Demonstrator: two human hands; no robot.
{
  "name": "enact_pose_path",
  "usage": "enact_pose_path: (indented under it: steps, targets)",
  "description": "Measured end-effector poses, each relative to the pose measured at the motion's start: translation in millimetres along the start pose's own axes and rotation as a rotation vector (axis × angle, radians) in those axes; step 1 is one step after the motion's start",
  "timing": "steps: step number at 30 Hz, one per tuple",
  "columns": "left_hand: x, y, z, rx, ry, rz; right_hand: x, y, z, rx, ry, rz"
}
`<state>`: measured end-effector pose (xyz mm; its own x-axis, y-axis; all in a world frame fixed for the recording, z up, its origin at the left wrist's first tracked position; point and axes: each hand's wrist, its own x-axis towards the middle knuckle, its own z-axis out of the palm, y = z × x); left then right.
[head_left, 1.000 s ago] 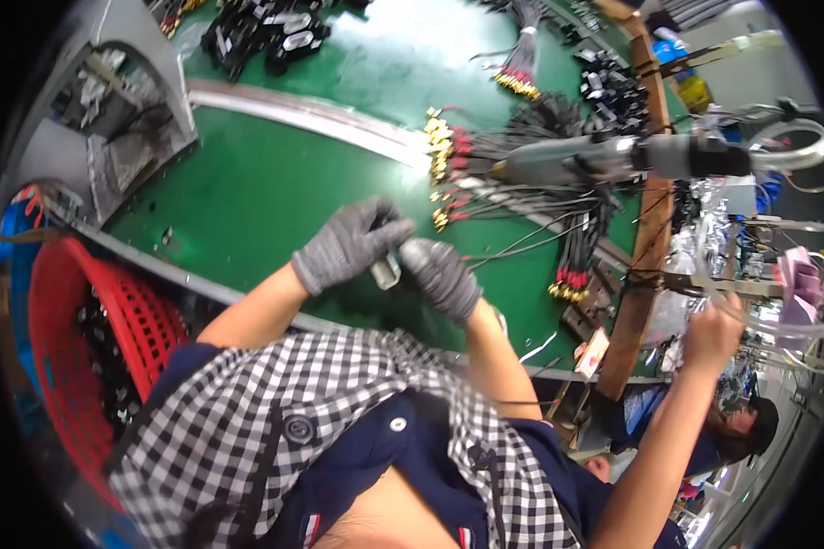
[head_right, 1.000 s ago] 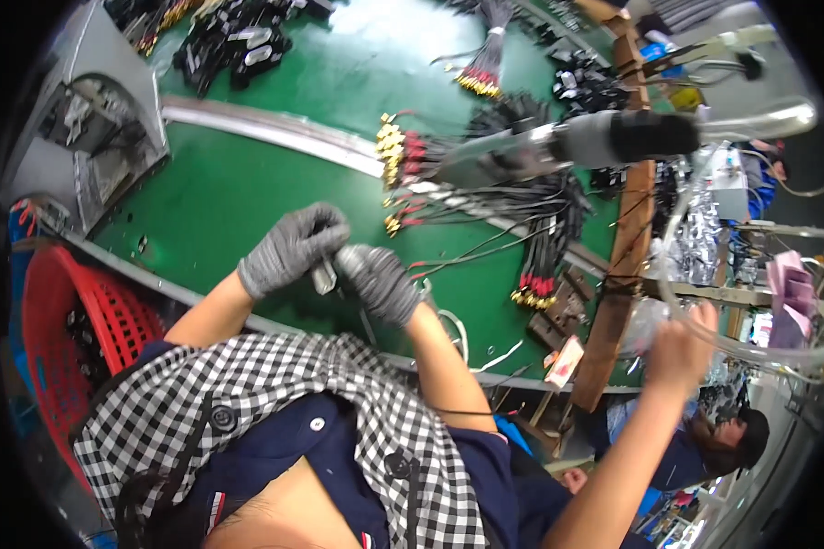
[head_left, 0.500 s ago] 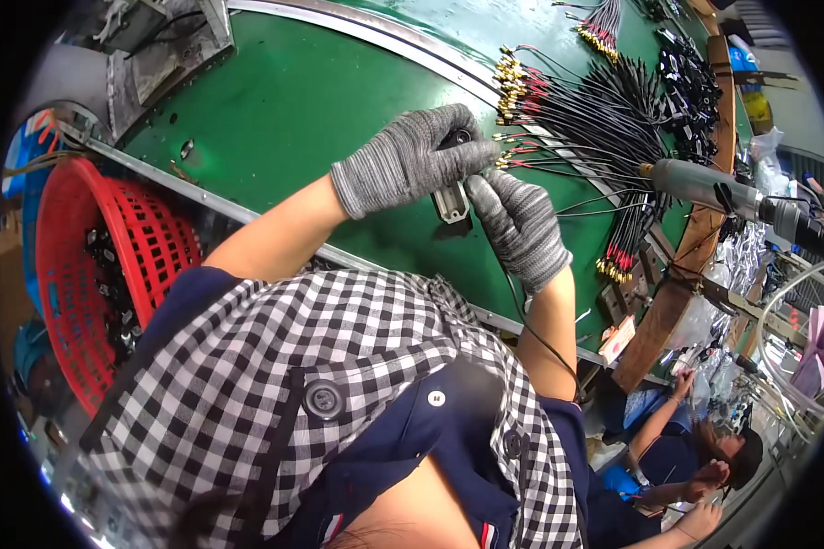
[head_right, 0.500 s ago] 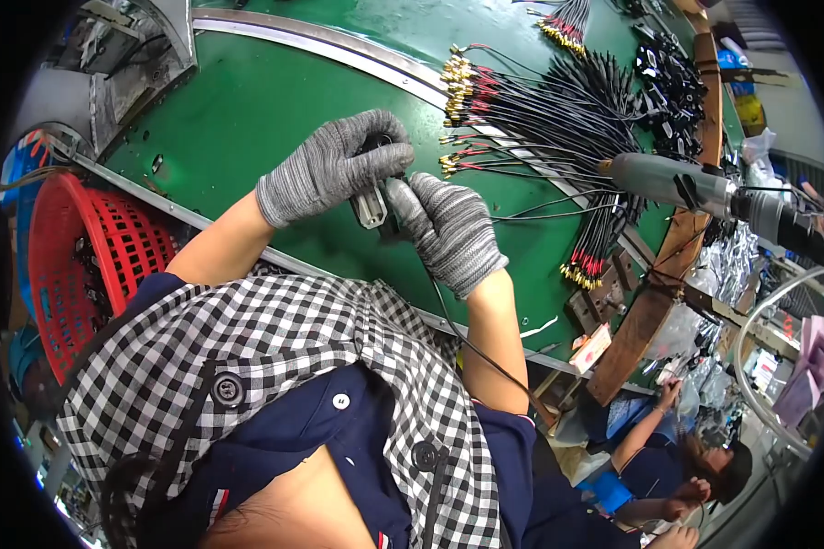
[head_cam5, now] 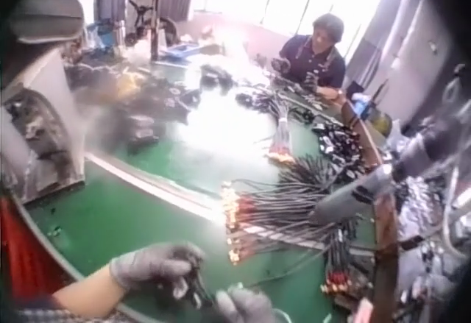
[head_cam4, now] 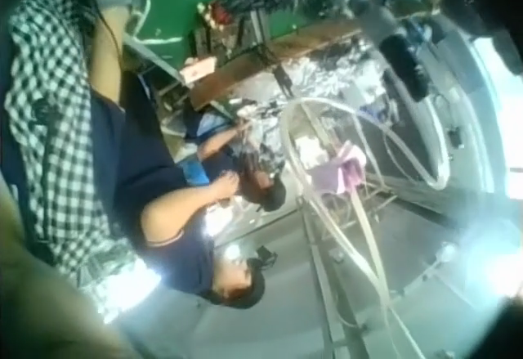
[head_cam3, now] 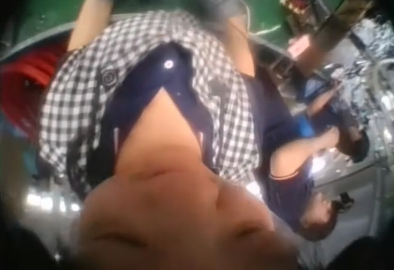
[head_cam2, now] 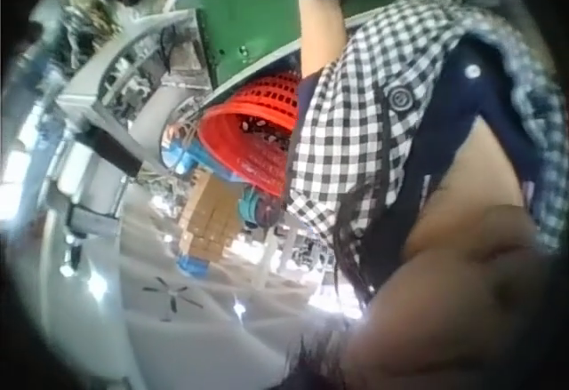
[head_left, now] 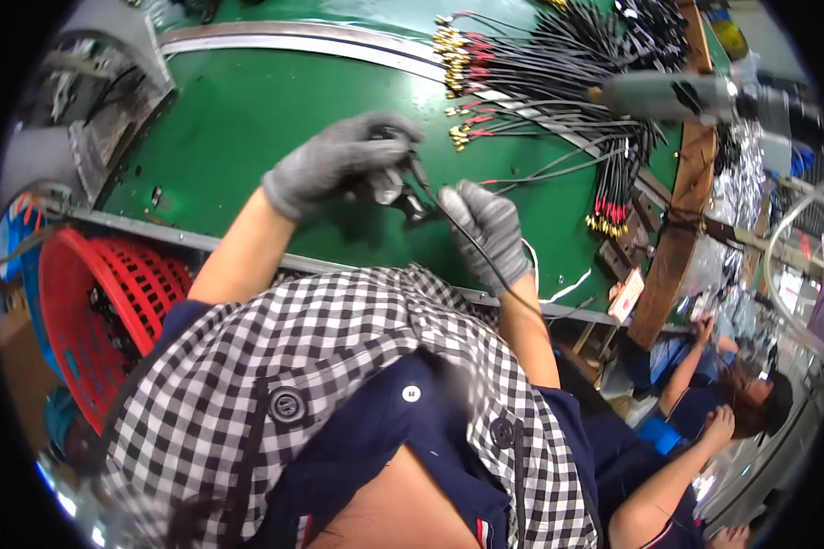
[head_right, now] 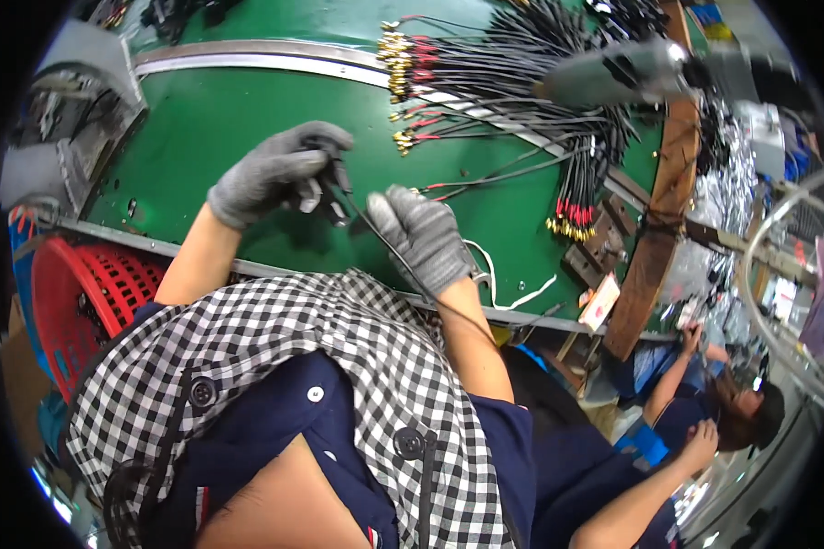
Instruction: The worker is assembling wire harnesses into plastic housings and testing them using a manual press machine at a factory workstation.
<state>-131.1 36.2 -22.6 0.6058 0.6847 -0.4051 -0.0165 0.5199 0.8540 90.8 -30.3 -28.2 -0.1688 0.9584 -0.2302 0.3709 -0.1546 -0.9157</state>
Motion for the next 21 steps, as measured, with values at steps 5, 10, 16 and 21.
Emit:
enact_pose_path:
  steps: [5,10,16,21]
  targets:
    - [-27.7,2.1,-35.8,-0.109,0.049,0.205,-46.8,21.0,-38.9,-0.820,0.241,0.008]
    - [-31.3,10.8,-58.6,-0.154,-0.068,0.471,-50.5,36.2,-39.6,-1.053,0.249,-0.043]
    - [-36.3,25.6,-29.6,0.061,0.066,0.131,-36.8,35.9,-37.4,-0.941,0.114,-0.017]
    - [-31.6,11.8,-28.4,0.016,0.034,0.151,-25.4,6.3,-47.4,-0.656,-0.021,-0.329]
